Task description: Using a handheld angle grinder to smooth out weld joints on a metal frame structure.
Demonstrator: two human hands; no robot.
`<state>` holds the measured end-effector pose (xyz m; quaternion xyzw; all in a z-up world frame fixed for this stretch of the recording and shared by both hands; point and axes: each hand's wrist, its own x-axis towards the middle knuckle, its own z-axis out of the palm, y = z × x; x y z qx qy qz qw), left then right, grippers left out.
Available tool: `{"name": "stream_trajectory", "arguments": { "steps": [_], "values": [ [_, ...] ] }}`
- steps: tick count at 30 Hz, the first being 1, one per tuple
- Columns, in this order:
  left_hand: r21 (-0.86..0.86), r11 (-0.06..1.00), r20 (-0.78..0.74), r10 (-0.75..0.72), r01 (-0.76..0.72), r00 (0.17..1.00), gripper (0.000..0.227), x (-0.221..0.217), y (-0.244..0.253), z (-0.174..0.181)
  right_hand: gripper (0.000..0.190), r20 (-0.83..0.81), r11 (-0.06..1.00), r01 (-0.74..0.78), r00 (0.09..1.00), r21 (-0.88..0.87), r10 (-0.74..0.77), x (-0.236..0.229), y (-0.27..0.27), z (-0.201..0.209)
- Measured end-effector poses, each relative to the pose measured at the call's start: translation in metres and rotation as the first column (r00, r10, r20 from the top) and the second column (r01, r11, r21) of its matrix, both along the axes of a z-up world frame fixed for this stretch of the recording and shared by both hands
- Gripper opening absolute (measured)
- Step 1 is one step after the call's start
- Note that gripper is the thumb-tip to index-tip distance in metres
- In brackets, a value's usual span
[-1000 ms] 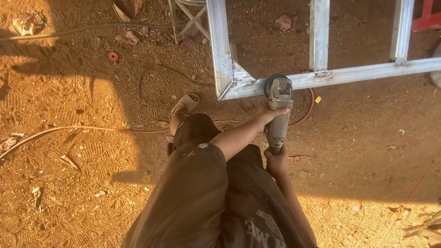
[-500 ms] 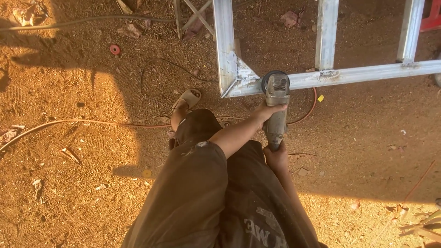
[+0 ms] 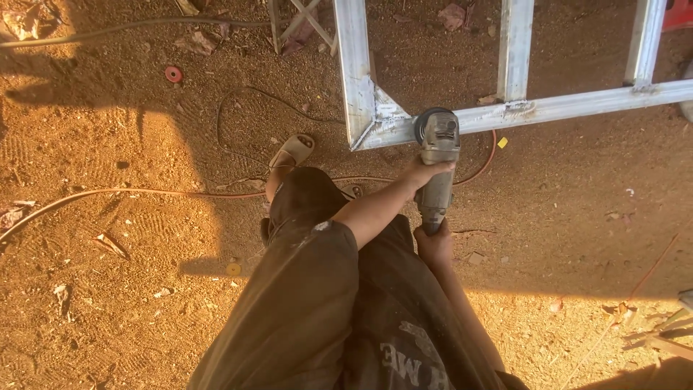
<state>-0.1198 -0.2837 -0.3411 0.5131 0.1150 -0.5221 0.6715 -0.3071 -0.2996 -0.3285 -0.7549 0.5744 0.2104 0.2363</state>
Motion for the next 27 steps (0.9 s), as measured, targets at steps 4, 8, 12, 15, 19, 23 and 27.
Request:
{"name": "stream_trajectory", "arguments": {
  "steps": [4,8,12,15,19,23,27],
  "values": [
    [-0.013,0.999,-0.026,0.039,-0.039,0.999,0.077,0.01,0.034,0.021,0.054,0.072,0.996,-0.083,0.994,-0.017,0.084,-0.015,-0.001,-0.032],
    [0.044,0.998,-0.034,0.055,-0.054,0.998,0.082,-0.001,0.029,0.005,0.058,0.076,0.996,-0.083,0.994,0.019,0.081,-0.024,0.0,-0.032],
    [-0.053,0.997,-0.019,-0.057,0.056,0.998,0.084,0.004,0.003,-0.008,0.047,0.126,0.993,0.116,0.985,0.013,-0.117,-0.012,0.003,-0.016],
    [-0.069,0.998,-0.057,-0.01,0.006,0.998,0.085,0.007,0.014,0.005,0.054,0.082,0.999,0.031,0.996,-0.007,-0.03,-0.041,-0.008,-0.065],
    [-0.004,0.993,-0.036,0.116,-0.116,0.993,0.087,0.001,0.056,0.008,0.068,0.035,0.994,-0.113,0.993,0.014,0.112,-0.031,0.007,-0.054],
    [0.017,0.978,-0.067,0.207,-0.207,0.976,0.087,-0.003,0.059,0.02,0.084,-0.043,0.986,-0.16,0.986,0.055,0.163,-0.048,0.002,-0.072],
    [-0.071,0.994,-0.012,0.084,-0.084,0.996,0.079,0.0,0.035,-0.001,0.07,-0.031,0.999,-0.036,0.999,0.004,0.036,-0.029,0.005,-0.045]
  ]
}}
